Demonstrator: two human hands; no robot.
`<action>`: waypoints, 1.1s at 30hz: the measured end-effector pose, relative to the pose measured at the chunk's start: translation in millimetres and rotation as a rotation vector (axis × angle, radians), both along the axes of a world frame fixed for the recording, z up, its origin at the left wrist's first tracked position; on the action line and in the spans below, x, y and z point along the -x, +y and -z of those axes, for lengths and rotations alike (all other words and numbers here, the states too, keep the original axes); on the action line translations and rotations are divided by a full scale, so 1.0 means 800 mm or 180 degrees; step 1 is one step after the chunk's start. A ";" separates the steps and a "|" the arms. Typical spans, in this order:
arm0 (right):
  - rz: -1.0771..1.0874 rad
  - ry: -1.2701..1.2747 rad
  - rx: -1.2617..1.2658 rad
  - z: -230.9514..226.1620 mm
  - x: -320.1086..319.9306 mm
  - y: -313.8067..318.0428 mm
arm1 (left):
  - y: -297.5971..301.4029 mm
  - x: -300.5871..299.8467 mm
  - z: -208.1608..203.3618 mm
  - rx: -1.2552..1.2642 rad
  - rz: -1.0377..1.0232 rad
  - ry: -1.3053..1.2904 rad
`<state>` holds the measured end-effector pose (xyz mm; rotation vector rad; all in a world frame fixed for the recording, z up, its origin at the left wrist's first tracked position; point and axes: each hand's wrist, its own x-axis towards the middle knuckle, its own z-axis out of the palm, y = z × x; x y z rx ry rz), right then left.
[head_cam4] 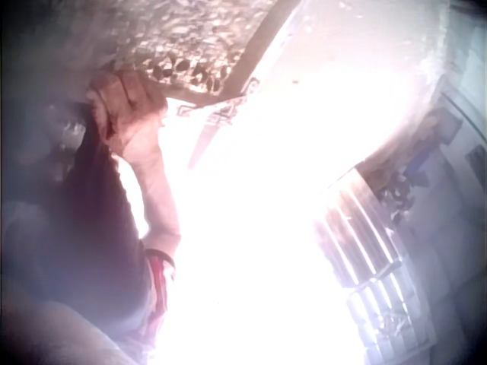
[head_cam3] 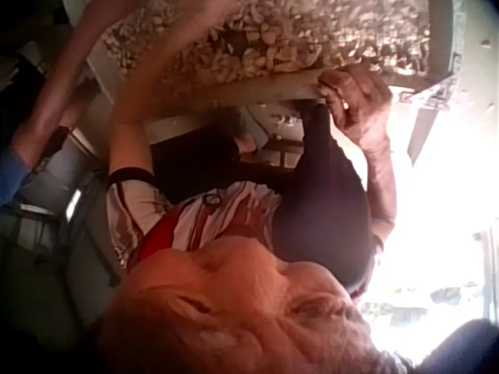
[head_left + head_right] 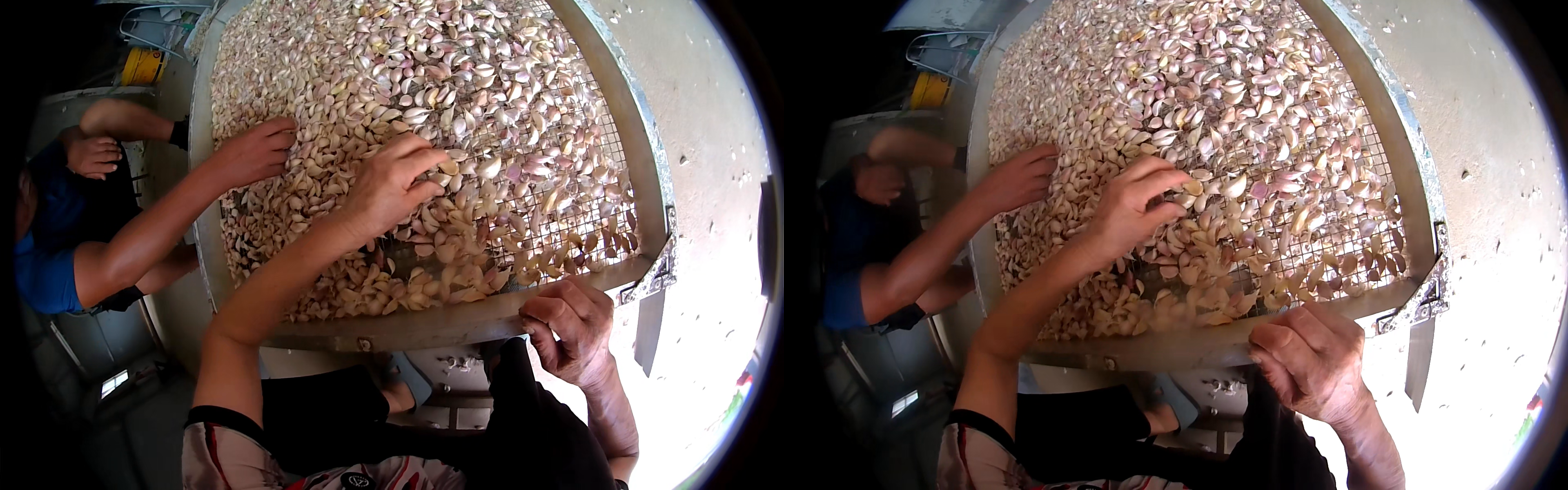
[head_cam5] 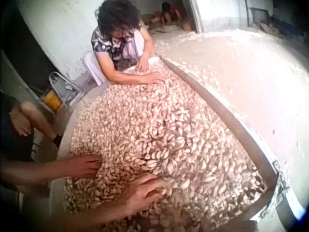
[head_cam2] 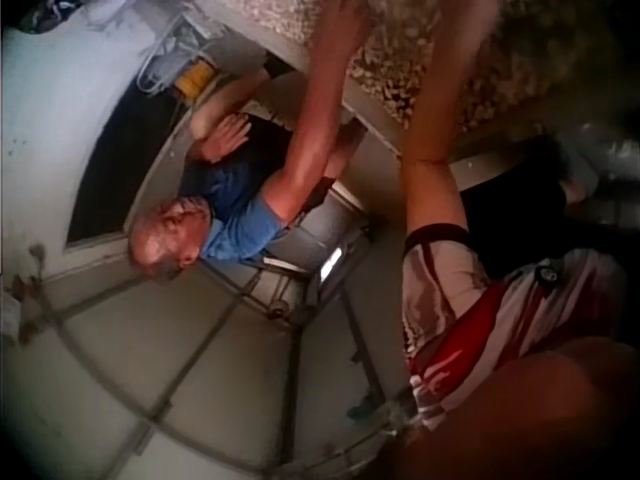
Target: The person sorts garlic cloves on a mesh tray by hand, picking up individual cloves and peeling them.
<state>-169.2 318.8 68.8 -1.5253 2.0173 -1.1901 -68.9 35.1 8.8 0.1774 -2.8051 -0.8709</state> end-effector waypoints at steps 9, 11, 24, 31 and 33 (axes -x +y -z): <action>0.0030 0.0212 0.0179 0.004 -0.003 0.002 | -0.033 0.015 0.025 -0.0686 -0.0426 -0.0050; 0.0040 0.0210 0.0197 0.004 -0.003 0.002 | -0.039 0.020 0.023 -0.0515 -0.0540 0.0217; -0.0027 0.0105 0.0187 0.008 -0.002 0.006 | -0.015 -0.010 -0.023 -0.0634 -0.0222 -0.0882; 0.0046 0.0225 0.0290 0.007 -0.001 0.006 | -0.016 -0.015 -0.003 -0.0472 -0.0153 -0.0562; 0.0043 0.0240 0.0257 0.008 -0.003 0.006 | -0.016 -0.015 0.008 0.0028 0.0105 -0.0387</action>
